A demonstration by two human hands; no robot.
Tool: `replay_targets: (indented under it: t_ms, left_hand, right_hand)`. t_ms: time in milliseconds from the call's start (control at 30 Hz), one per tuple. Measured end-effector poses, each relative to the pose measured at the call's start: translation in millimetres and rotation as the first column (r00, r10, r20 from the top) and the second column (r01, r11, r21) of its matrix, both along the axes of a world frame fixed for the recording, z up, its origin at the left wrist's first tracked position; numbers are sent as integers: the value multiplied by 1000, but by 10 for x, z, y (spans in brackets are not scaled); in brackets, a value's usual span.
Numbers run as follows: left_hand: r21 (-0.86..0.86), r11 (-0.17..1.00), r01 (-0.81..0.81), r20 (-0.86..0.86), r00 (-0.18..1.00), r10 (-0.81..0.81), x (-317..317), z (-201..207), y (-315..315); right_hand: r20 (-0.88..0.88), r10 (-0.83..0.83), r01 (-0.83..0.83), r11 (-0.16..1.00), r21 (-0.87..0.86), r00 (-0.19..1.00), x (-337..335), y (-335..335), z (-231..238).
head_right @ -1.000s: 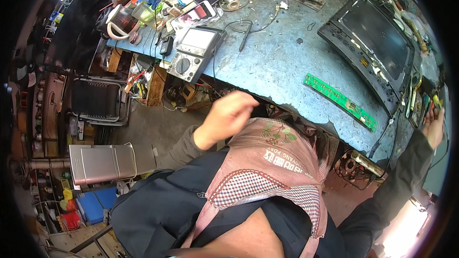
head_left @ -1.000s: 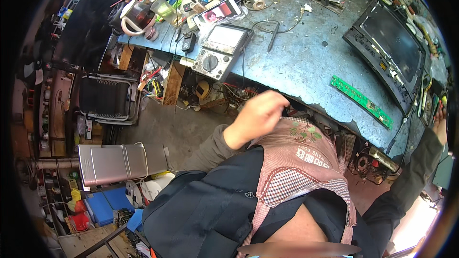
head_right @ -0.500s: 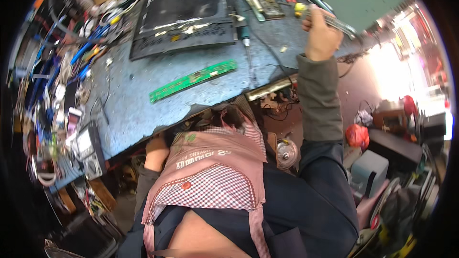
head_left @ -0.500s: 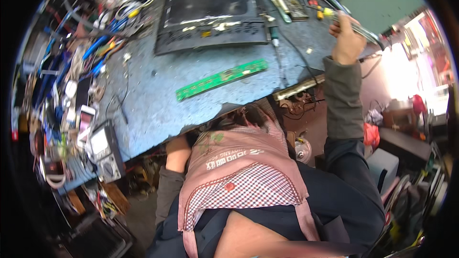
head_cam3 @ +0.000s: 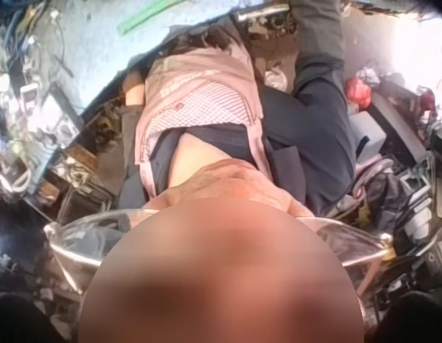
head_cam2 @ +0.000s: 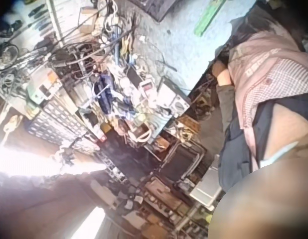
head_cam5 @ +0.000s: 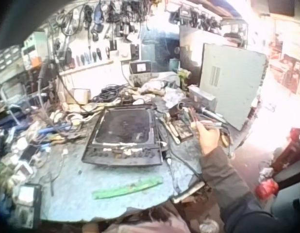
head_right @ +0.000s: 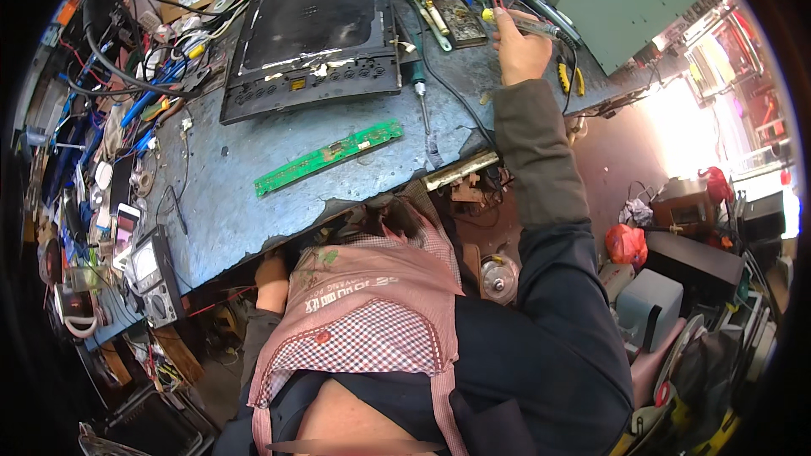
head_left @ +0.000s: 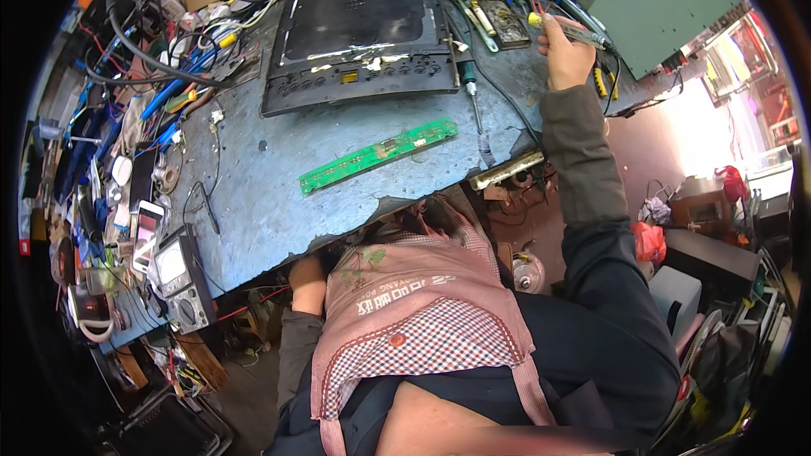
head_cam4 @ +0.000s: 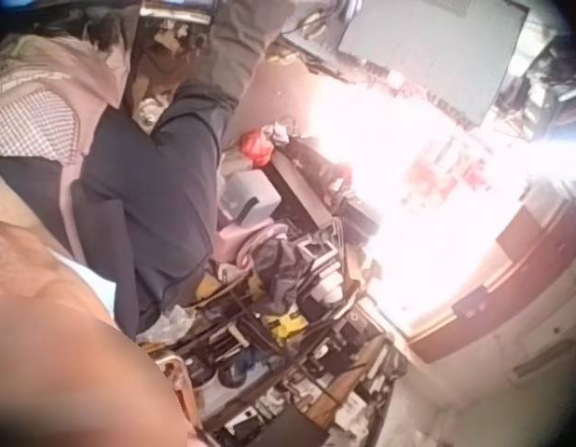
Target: The person solders a green circuit board using a soldering iron and solder wire, then secures the board into a black plastic housing with a screwdriver. The work is performed at a cluttered electronics repair bench.
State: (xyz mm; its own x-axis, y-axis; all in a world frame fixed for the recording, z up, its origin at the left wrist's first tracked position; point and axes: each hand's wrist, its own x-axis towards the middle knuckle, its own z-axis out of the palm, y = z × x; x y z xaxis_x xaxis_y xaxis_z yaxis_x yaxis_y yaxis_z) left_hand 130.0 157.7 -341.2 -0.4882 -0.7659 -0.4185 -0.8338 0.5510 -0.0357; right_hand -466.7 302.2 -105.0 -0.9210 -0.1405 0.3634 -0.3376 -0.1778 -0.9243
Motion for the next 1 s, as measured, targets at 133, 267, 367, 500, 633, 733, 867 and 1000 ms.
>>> replay_targets:
  t_ms: [133, 267, 367, 500, 633, 733, 867, 1000]
  left_hand:
    - [24, 996, -89, -65, 994, 91, 204, -125, 97]
    - [-12, 996, -86, -269, 960, 80, 118, 229, 301]
    - [-225, 974, -30, -385, 921, -60, 78, 82, 274]
    - [-208, 966, -151, -565, 825, 7, 125, 669, 375]
    - [117, 967, -224, -694, 679, 241, 303, 946, 458]
    - [496, 844, -202, -618, 601, 507, 437, 1476, 486]
    - [743, 638, 203, -666, 321, 673, 544, 2583, 328]
    - [262, 954, -145, -913, 282, 294, 448, 3177, -605]
  right_hand:
    - [-5, 54, -54, 998, 18, 999, -61, -198, -105]
    - [-34, 60, -53, 981, 188, 998, -416, -72, -289]
    - [-85, 150, -136, 979, 151, 985, -858, 122, -459]
    - [-258, 27, 8, 991, 132, 966, -673, 187, -230]
    - [-598, -55, 158, 980, 120, 800, -159, 434, 54]
    - [-833, 9, 156, 981, 114, 553, 508, 629, 174]
    - [-599, 316, -437, 897, -64, 736, 1614, 620, 71]
    - [-483, 481, -579, 812, -68, 732, 2515, 248, -224]
